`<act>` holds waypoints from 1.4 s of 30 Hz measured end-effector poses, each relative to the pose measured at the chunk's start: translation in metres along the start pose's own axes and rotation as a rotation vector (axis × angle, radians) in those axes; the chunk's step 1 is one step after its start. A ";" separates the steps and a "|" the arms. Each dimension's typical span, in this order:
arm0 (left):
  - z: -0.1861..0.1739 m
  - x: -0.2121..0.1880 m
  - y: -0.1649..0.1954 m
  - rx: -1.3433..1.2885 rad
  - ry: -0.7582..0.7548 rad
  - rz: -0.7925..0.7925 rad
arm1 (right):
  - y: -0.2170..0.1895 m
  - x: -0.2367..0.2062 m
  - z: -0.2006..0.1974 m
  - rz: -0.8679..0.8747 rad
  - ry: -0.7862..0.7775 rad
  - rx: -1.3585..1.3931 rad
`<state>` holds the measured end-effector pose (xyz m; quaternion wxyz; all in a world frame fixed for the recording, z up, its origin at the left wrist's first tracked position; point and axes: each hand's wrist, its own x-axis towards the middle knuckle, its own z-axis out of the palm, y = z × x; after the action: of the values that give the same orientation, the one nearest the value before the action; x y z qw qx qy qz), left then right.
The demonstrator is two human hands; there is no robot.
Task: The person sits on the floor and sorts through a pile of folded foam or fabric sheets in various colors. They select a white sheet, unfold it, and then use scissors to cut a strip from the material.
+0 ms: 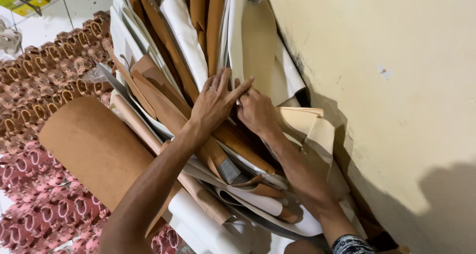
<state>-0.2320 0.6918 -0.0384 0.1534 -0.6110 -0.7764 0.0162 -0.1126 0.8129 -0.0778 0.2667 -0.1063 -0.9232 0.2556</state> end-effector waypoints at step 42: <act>-0.042 -0.040 -0.029 -0.089 -0.199 -0.171 | 0.020 -0.028 0.058 -0.196 -0.099 0.339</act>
<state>-0.2400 0.6397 -0.0005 0.0492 -0.5441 -0.8371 0.0293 -0.1197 0.7964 -0.1422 0.2584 0.0431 -0.8848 0.3854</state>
